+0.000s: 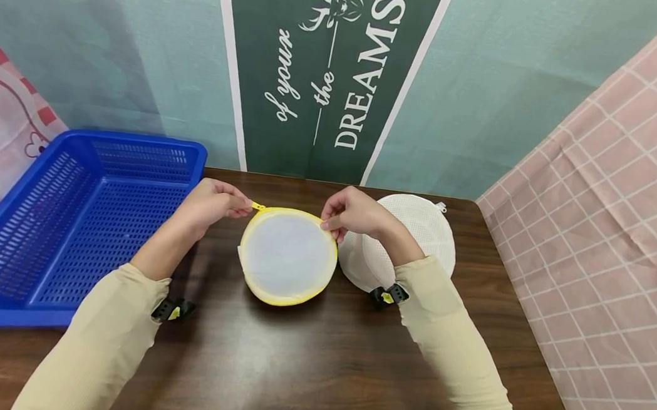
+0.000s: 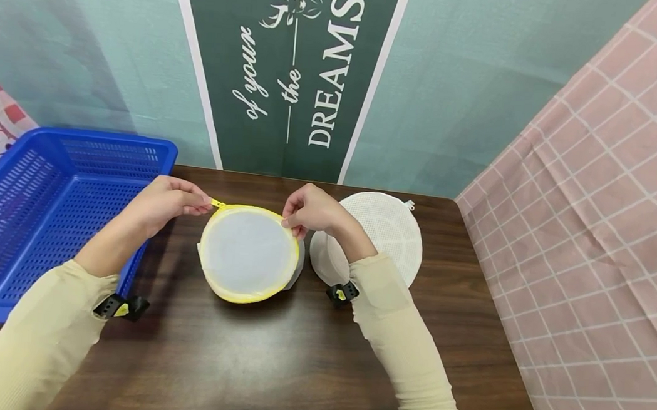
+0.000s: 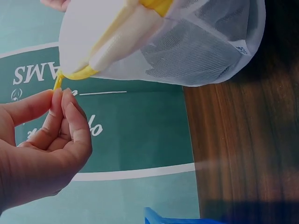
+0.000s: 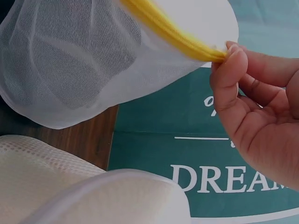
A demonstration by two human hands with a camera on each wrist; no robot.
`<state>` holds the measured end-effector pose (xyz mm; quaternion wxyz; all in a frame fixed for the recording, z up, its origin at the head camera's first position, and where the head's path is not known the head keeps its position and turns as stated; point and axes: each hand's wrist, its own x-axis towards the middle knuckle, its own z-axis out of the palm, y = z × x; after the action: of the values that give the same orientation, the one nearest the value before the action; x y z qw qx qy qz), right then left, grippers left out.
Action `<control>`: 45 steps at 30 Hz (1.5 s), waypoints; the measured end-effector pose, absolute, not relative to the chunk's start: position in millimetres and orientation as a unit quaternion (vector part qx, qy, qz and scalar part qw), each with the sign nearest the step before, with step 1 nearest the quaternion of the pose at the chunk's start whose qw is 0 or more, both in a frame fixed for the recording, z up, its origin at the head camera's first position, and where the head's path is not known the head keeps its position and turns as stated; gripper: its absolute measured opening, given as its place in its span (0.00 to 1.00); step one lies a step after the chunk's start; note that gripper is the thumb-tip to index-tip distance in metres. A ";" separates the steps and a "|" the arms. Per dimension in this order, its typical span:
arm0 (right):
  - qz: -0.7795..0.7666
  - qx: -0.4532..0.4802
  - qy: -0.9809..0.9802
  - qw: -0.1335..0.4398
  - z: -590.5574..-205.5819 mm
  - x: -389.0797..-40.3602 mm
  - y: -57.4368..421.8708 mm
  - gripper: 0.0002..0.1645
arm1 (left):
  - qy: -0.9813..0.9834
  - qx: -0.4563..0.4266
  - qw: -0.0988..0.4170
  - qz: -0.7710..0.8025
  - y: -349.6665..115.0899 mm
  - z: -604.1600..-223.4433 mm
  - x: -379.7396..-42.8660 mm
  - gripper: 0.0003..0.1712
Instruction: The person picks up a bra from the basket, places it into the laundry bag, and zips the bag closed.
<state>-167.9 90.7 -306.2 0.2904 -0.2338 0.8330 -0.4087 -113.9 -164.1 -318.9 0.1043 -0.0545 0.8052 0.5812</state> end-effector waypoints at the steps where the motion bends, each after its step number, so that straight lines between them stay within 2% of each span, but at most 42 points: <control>1: -0.404 -0.235 0.835 0.291 -305.3 -167.8 90.5 0.03 | 0.808 -0.055 0.102 0.578 -163.6 -318.4 -113.9 0.14; 11: -0.335 -0.247 0.868 0.269 -295.4 -166.2 77.9 0.05 | 0.818 -0.045 0.100 0.564 -149.1 -308.7 -113.7 0.13; 19: -0.350 -0.260 0.865 0.248 -298.6 -162.9 64.1 0.02 | 0.825 -0.031 0.093 0.557 -135.2 -306.1 -115.5 0.12; 23: -0.362 -0.252 0.866 0.237 -300.4 -162.2 64.7 0.05 | 0.822 -0.049 0.091 0.560 -134.1 -306.8 -117.0 0.12; 45: -0.417 -0.243 0.833 0.269 -307.1 -166.9 83.1 0.06 | 0.816 -0.056 0.117 0.564 -150.5 -312.5 -115.7 0.13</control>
<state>-166.9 83.1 -307.1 0.2693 -0.2429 0.8333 -0.4172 -115.7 -150.5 -312.5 0.1169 -0.0557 0.8158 0.5637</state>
